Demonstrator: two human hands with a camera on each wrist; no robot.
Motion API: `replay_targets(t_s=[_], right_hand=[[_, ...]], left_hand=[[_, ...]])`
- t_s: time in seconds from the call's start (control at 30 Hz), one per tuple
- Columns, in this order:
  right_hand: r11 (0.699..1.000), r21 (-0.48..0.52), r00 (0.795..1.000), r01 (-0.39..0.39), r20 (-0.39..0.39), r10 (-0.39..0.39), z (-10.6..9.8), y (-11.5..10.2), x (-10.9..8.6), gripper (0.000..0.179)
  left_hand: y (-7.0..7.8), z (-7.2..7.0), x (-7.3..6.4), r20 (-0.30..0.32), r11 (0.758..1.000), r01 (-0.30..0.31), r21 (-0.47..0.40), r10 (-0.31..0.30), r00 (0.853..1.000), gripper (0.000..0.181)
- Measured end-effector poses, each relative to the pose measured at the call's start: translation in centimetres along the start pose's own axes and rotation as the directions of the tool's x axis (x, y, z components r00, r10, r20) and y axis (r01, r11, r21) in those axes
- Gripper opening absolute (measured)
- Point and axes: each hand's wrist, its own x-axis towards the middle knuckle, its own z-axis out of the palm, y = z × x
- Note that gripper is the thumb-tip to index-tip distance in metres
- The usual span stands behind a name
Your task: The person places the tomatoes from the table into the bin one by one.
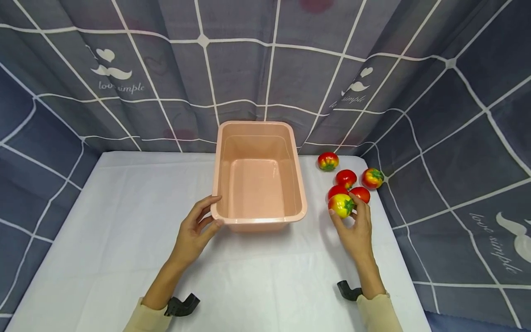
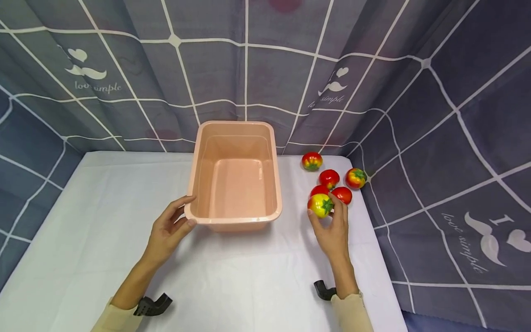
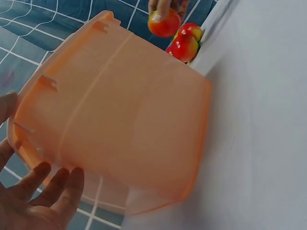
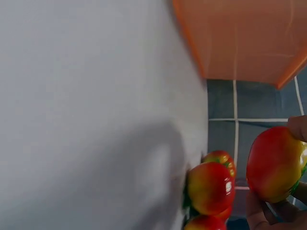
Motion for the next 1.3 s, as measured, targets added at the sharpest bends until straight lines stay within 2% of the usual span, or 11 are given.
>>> replay_targets(t_s=[0.27, 0.6, 0.93, 1.3], right_hand=[[0.992, 0.077, 0.995, 0.095, -0.042, -0.092, -0.2, -2.9, 0.2, 0.079], [0.96, 0.137, 0.969, 0.245, -0.073, -0.236, 0.4, -7.2, 0.3, 0.079], [0.949, 0.183, 0.965, 0.257, -0.095, -0.243, 1.3, -9.3, 0.1, 0.079], [0.913, 0.278, 0.954, 0.298, -0.057, -0.294, 2.6, -11.6, -0.5, 0.082]], left_hand=[[-0.3, -0.3, -0.2, -0.002, 1.0, 0.019, 0.002, -0.019, 1.0, 0.065], [-0.1, -0.2, -0.3, -0.003, 1.0, 0.017, 0.011, -0.017, 1.0, 0.065], [-0.7, 0.2, -0.1, 0.004, 1.0, -0.027, -0.002, 0.027, 1.0, 0.064], [-0.4, 0.1, -0.3, -0.007, 1.0, -0.006, 0.008, 0.006, 1.0, 0.065]])
